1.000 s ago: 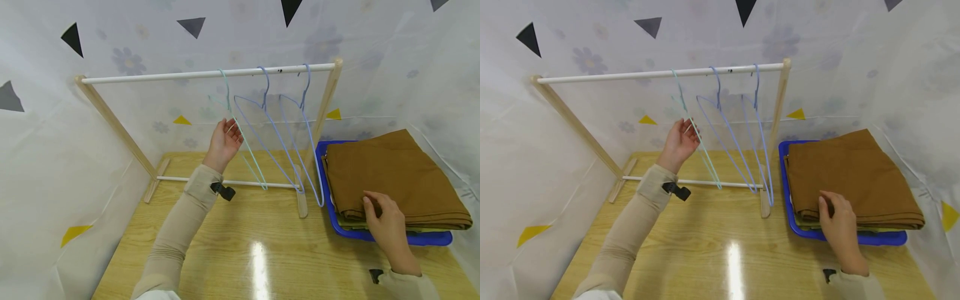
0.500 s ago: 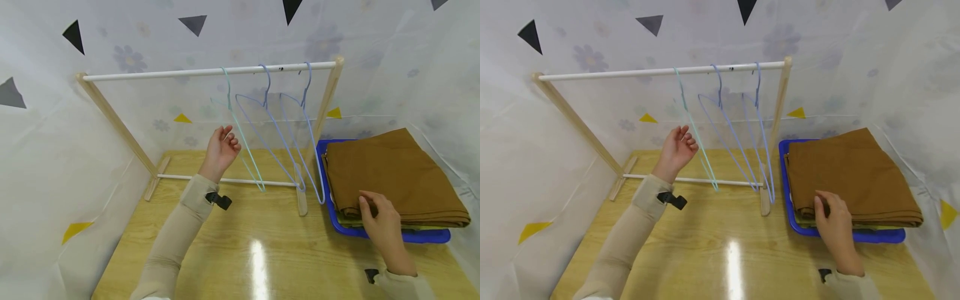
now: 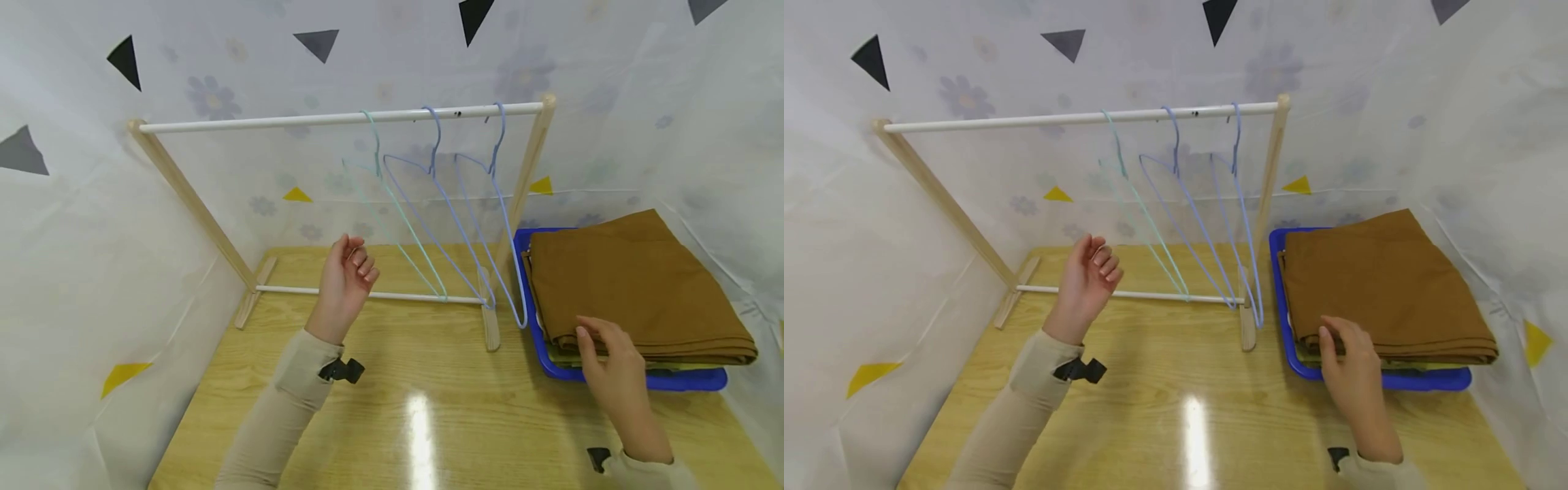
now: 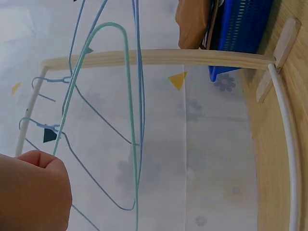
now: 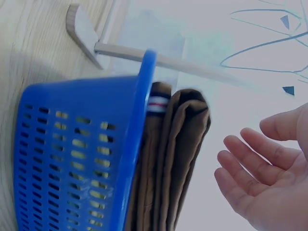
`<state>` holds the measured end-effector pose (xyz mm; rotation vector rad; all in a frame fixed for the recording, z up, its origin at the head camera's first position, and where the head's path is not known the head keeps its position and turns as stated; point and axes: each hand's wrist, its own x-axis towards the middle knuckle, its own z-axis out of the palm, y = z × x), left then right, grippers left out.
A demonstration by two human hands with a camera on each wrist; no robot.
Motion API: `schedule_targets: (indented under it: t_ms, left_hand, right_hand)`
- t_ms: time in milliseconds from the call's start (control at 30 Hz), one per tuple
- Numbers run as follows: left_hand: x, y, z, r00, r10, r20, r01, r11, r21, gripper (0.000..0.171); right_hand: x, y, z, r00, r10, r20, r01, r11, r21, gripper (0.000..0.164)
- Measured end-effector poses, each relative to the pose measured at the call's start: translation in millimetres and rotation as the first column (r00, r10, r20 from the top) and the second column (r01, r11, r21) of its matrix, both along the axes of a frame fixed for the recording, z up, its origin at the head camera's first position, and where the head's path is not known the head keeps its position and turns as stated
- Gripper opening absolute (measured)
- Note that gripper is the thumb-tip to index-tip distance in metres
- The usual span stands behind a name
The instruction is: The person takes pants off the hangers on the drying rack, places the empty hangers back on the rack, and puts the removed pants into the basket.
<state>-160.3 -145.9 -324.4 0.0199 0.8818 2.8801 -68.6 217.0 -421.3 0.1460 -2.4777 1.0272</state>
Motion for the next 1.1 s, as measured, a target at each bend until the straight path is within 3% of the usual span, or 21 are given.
schedule_targets:
  t_ms: [100,333,533,667,900,1033,1100]
  left_hand:
    - [13.0,-2,-8.5,0.999,0.001,-0.032,-0.003,0.998,-0.064,0.028]
    - [35.1,6,-23.8,1.000,-0.006,-0.021,0.001,0.972,-0.233,0.029]
    - [50.7,15,-33.1,0.994,0.067,-0.085,-0.094,0.919,-0.382,0.034]
    - [59.9,21,-40.7,0.979,0.098,-0.178,-0.177,0.839,-0.515,0.037]
    - [67.8,30,-51.5,0.939,0.049,-0.339,-0.289,0.644,-0.709,0.045]
    - [74.2,32,-53.8,0.927,0.027,-0.374,-0.321,0.568,-0.758,0.041]
    - [78.3,33,-52.8,0.913,0.023,-0.407,-0.356,0.530,-0.769,0.037]
  right_hand:
    - [1.6,-5,1.0,1.000,0.011,-0.018,-0.011,1.000,-0.006,0.026]
    - [5.1,-23,-4.0,0.997,0.019,-0.078,-0.020,1.000,-0.006,0.024]
    - [5.4,-40,-10.9,0.993,0.043,-0.113,-0.042,0.999,0.006,0.023]
    - [8.0,-45,-15.3,0.991,0.035,-0.127,-0.036,0.999,-0.006,0.023]
    - [7.6,-45,-16.8,0.990,0.043,-0.134,-0.043,0.999,-0.001,0.024]
    - [9.0,-47,-16.7,0.987,0.064,-0.149,-0.063,0.998,0.014,0.025]
    - [9.2,-49,-16.4,0.986,0.074,-0.151,-0.071,0.997,0.023,0.026]
